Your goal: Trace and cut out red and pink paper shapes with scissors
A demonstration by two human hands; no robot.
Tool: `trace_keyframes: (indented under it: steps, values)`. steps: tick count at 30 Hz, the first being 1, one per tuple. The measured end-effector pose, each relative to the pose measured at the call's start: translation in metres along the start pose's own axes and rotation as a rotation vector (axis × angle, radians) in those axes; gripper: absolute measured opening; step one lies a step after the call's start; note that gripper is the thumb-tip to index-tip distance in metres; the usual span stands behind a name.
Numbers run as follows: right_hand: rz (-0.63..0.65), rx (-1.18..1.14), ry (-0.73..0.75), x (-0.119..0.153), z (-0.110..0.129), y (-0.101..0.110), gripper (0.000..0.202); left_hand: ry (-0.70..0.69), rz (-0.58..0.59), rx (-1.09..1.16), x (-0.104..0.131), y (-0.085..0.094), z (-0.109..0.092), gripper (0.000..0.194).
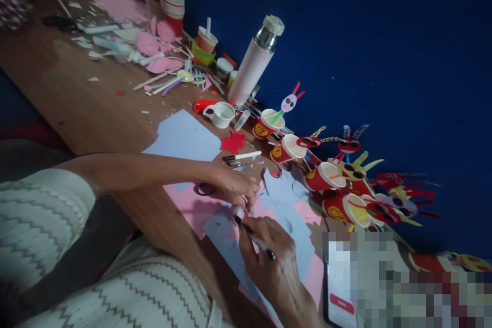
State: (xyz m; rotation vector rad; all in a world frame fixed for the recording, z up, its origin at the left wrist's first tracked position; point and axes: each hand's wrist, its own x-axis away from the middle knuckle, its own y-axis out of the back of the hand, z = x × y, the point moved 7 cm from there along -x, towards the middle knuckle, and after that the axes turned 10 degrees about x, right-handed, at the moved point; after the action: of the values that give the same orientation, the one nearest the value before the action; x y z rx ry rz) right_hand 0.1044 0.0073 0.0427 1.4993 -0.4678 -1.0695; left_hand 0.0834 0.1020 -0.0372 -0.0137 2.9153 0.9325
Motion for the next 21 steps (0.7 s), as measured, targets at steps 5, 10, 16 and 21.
trace_keyframes:
  steps: [5,10,16,21]
  values:
    - [0.064,0.125,-0.001,-0.02,-0.004,-0.012,0.014,0.011,-0.01,0.048,0.001,0.003,-0.004,0.022]
    - [0.11,0.203,-0.004,-0.025,-0.011,-0.024,0.021,0.058,-0.053,0.058,0.002,0.005,0.0,0.023]
    - [0.146,0.253,0.029,-0.03,-0.009,-0.03,0.025,0.084,-0.062,0.057,-0.001,0.003,0.004,0.027]
    - [0.152,0.304,0.062,-0.034,-0.005,-0.036,0.027,0.111,-0.087,0.106,0.002,0.001,0.016,0.012]
